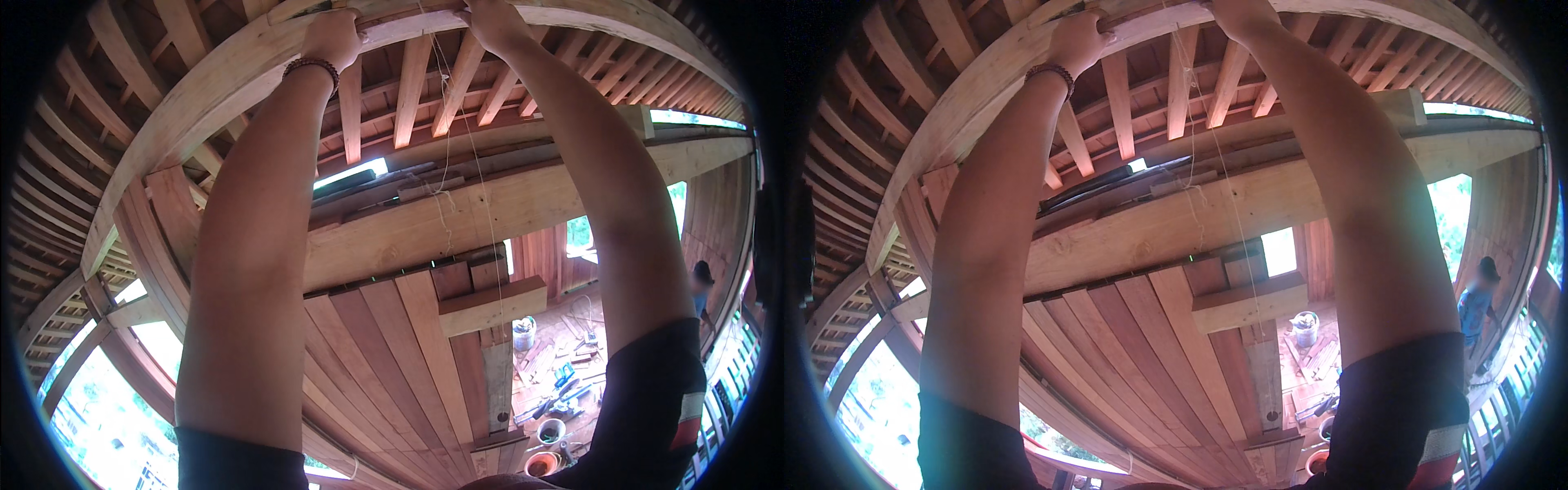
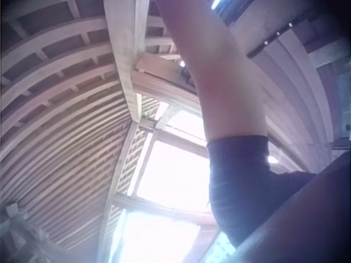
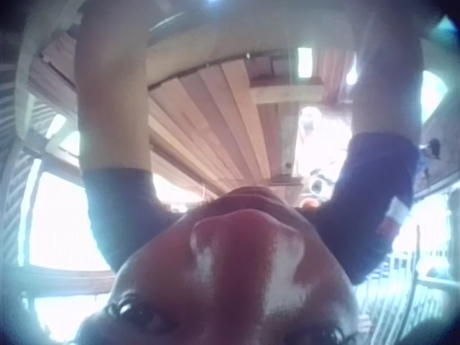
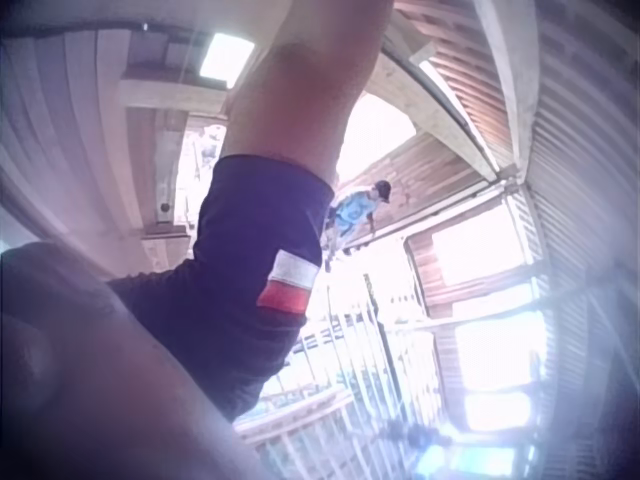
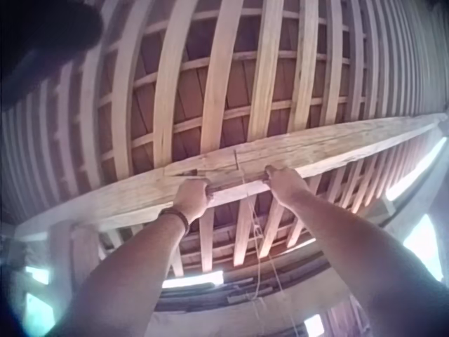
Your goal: The person installs wooden ceiling panels by lifting planks into place, tapping them with a mallet, and securing them using a nail gun. The person repeats this process for multiple panels while working on a ladder.
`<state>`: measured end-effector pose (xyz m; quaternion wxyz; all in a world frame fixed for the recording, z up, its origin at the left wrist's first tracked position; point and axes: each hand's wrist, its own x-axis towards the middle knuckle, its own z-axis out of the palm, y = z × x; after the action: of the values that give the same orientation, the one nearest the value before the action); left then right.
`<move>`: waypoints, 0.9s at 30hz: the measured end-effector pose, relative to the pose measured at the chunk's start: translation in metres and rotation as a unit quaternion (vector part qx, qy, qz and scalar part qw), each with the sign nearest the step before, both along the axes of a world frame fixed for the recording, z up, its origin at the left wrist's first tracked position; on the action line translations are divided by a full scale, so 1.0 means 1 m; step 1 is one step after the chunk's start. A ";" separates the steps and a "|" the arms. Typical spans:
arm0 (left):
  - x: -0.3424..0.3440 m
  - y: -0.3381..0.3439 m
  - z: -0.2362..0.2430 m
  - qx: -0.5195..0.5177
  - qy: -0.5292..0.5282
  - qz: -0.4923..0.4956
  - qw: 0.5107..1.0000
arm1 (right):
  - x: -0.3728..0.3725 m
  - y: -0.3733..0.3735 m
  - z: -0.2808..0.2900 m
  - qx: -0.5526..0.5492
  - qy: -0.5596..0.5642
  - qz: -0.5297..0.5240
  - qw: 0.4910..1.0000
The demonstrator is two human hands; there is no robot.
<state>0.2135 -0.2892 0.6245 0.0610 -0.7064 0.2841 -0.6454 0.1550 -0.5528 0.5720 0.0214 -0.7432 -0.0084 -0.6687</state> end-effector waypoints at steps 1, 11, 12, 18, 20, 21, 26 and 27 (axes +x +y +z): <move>-0.001 -0.001 0.001 -0.003 0.005 0.005 1.000 | 0.000 0.000 0.000 -0.002 -0.006 0.004 1.000; 0.004 -0.001 0.002 -0.006 0.001 0.002 1.000 | -0.002 -0.001 0.001 -0.007 -0.014 0.011 1.000; 0.008 0.000 0.003 -0.006 -0.011 0.002 1.000 | -0.003 0.000 -0.002 0.001 -0.010 0.018 1.000; 0.013 0.001 0.010 -0.009 -0.009 0.018 1.000 | -0.002 -0.003 0.005 -0.014 0.004 0.007 1.000; 0.012 0.002 0.008 -0.007 -0.024 0.023 0.999 | -0.003 0.001 0.002 -0.004 -0.011 0.022 1.000; 0.011 0.001 0.007 -0.011 -0.018 0.021 1.000 | 0.001 0.002 -0.002 0.003 -0.030 0.037 0.999; 0.003 -0.004 -0.004 -0.036 -0.016 -0.007 0.999 | 0.009 -0.007 0.000 0.004 -0.029 0.038 0.999; 0.004 -0.002 -0.003 -0.038 -0.013 -0.009 0.999 | 0.012 -0.008 0.003 -0.007 -0.036 0.040 0.999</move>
<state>0.2174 -0.2911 0.6215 0.0317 -0.6974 0.2651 -0.6651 0.1666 -0.5611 0.5750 0.0420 -0.7180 -0.0434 -0.6934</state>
